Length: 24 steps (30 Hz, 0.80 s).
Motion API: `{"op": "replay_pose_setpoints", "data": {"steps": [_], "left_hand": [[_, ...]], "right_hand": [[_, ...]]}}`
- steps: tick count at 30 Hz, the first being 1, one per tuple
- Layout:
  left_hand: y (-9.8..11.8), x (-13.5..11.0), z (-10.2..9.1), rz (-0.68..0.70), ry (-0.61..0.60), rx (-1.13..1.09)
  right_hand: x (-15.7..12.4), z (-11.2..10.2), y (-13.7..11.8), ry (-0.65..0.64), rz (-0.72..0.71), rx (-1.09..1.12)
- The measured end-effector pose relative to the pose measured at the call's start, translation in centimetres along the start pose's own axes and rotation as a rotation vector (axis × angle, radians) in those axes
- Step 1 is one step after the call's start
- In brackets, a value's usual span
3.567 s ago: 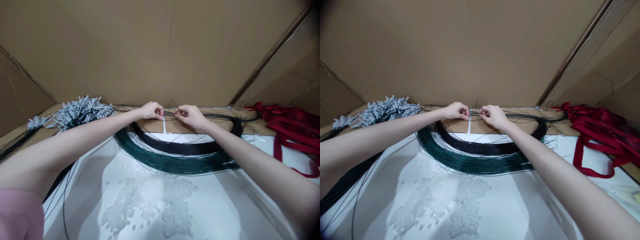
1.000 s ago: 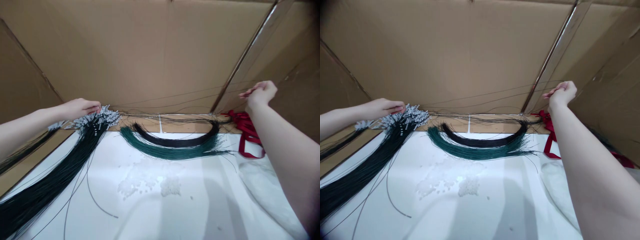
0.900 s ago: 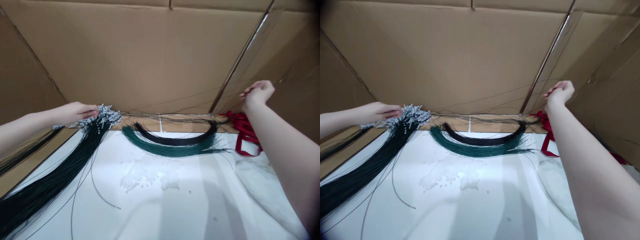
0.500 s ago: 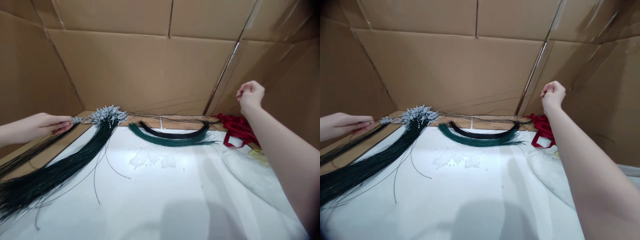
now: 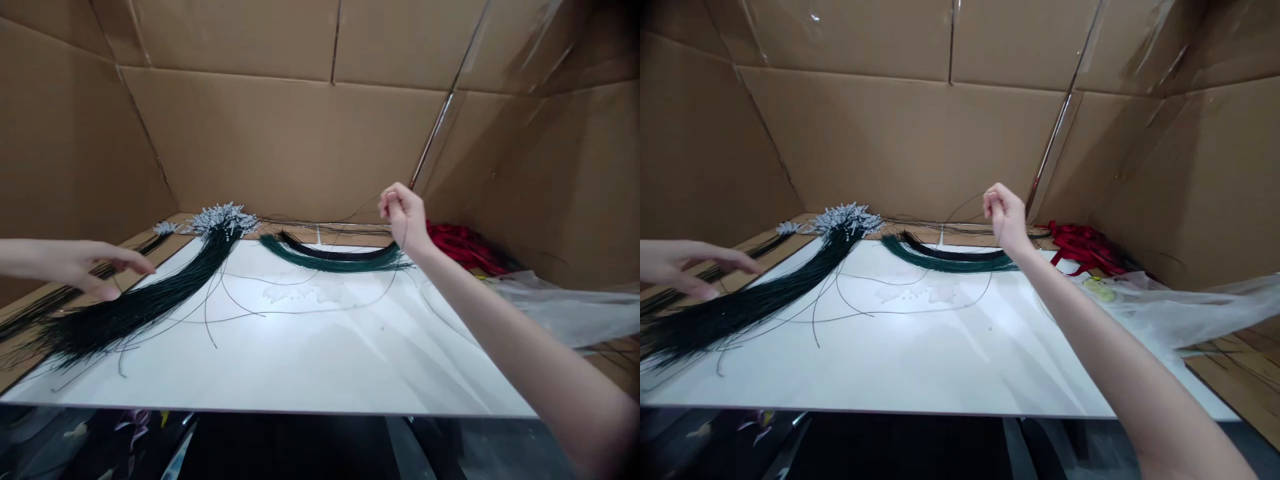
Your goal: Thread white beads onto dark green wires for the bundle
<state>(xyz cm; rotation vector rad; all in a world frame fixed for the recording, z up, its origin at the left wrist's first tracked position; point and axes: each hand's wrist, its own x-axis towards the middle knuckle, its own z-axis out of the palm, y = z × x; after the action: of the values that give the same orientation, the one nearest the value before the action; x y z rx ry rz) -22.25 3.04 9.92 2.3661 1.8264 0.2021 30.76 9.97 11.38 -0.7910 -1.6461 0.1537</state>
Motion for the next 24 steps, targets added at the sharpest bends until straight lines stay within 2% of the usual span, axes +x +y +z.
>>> {"op": "replay_pose_setpoints", "data": {"steps": [1, 2, 3, 5, 7, 8, 11, 14, 17, 21, 24], "left_hand": [[1.5, 0.6, -1.3, 0.042, -0.21, 0.014], [3.3, 1.1, -2.4, 0.07, -0.202, 0.073], [5.6, 1.5, -3.1, 0.106, -0.105, 0.129], [10.8, 1.8, -3.2, 0.271, 0.071, 0.122], [16.0, 1.6, -1.8, 0.46, 0.17, -0.045], [18.2, 1.5, -0.8, 0.517, 0.163, -0.173], [23.0, 1.5, 2.3, 0.574, 0.019, -0.514], [24.7, 2.2, 4.8, 0.521, -0.116, -0.84], [25.0, 2.8, 6.9, 0.431, -0.283, -1.082], [25.1, 2.7, 9.1, 0.329, -0.32, -1.203], [25.5, 2.4, 10.4, 0.305, -0.353, -1.235]], "right_hand": [[-0.8, 1.3, -1.4, -0.038, -0.07, -0.011], [-1.5, 2.4, -2.7, -0.065, -0.12, -0.024], [-2.2, 3.3, -3.9, -0.09, -0.144, -0.035], [-3.4, 4.8, -5.5, -0.158, -0.195, -0.056], [-4.4, 5.9, -6.3, -0.207, -0.253, -0.068], [-4.8, 6.3, -6.4, -0.226, -0.284, -0.085], [-6.0, 7.2, -6.2, -0.232, -0.391, -0.176], [-7.3, 7.5, -5.9, -0.23, -0.467, -0.263], [-8.8, 7.5, -5.5, -0.242, -0.461, -0.26], [-10.5, 7.3, -4.8, -0.293, -0.459, -0.285], [-11.5, 7.4, -4.3, -0.323, -0.494, -0.37]]}}
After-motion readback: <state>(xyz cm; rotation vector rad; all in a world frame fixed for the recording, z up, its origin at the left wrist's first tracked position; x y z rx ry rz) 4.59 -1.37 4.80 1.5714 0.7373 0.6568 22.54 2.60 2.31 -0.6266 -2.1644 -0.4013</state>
